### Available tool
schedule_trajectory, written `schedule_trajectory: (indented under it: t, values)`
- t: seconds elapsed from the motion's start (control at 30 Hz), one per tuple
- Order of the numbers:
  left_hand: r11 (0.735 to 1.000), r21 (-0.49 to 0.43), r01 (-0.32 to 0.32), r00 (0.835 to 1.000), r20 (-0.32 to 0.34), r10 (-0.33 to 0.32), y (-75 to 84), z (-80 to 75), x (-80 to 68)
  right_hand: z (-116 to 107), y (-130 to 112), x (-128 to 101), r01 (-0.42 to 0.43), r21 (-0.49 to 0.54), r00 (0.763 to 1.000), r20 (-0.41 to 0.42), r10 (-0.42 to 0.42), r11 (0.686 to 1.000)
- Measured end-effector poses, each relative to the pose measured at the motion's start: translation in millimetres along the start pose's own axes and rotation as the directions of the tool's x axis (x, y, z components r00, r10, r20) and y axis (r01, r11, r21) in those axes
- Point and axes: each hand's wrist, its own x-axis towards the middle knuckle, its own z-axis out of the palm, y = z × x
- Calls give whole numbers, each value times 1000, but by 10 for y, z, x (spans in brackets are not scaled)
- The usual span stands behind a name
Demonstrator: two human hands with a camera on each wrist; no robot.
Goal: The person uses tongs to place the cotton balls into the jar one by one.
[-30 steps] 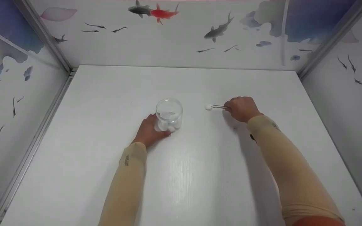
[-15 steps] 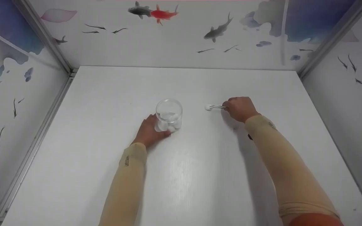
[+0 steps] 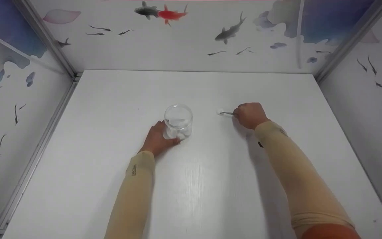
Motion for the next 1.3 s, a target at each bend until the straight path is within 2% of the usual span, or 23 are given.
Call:
schedule_trajectory:
  t: [0.1,0.27,0.43,0.7,0.93,1.3]
  values:
    - [1000,-2,-12,1000,-2,12,-10,5,14,-3,3,-6,-31,9,999,10,31,999]
    - [1000,-21,-17,1000,-10,17,-12,7,13,-72,28,-52,-86,90,996,22,85,992]
    - [999,-23,-25,1000,-15,24,-14,-4,14,-175,41,-123,-80,160,997,11,79,984]
    - [999,-23,-38,999,-13,37,-42,3,30,-301,9,-202,1,185,999,-44,7,983]
    - [999,-8,-48,999,-21,48,-42,3,36,-424,-70,-204,80,205,991,-119,-56,976]
    - [1000,-2,-30,999,-12,30,-11,3,5,-676,-393,-64,199,209,966,-208,-155,957]
